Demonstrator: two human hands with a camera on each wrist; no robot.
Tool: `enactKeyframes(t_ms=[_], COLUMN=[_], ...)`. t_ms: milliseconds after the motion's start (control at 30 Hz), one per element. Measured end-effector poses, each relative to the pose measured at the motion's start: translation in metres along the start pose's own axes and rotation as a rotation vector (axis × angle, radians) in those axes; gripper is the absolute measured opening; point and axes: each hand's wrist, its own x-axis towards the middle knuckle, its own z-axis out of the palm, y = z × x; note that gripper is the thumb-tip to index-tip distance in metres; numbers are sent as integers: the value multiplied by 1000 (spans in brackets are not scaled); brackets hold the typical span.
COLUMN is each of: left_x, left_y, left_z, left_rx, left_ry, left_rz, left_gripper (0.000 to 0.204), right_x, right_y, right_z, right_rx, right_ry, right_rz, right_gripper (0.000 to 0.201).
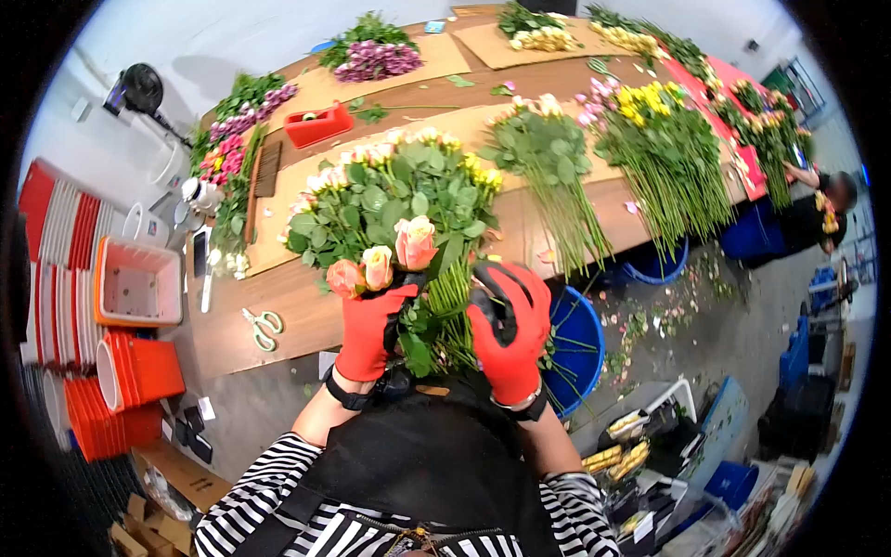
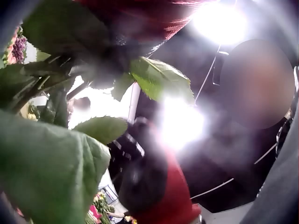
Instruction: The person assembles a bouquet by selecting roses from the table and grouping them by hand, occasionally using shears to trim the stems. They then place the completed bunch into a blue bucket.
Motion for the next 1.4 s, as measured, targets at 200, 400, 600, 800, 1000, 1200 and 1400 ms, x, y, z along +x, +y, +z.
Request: enactKeyframes(t_ms=[200, 400, 600, 800, 1000, 1200, 1400], left_x=[-17, -20, -16, -24, -32, -27, -24], left_y=[-6, -26, -26, -18, -17, -25, -19], left_z=[32, 28, 14, 45, 53, 51, 41], left_rx=[32, 226, 151, 327, 598, 340, 0], left_ry=[-10, 20, -19, 96, 93, 148, 17], left_rz=[160, 226, 166, 277, 397, 306, -125], left_gripper=[51, 54, 48, 56, 54, 49, 58], right_x=[25, 14, 2, 12, 15, 9, 5], right_y=[-45, -37, 2, -33, -39, -38, -25], right_z=[4, 19, 5, -20, -13, -10, -4], right_rx=[56, 373, 781, 140, -188, -229, 0], right_ry=[162, 350, 275, 220, 248, 312, 208], right_rz=[59, 118, 349, 73, -113, -302, -325], right_gripper=[38, 27, 24, 33, 40, 34, 28])
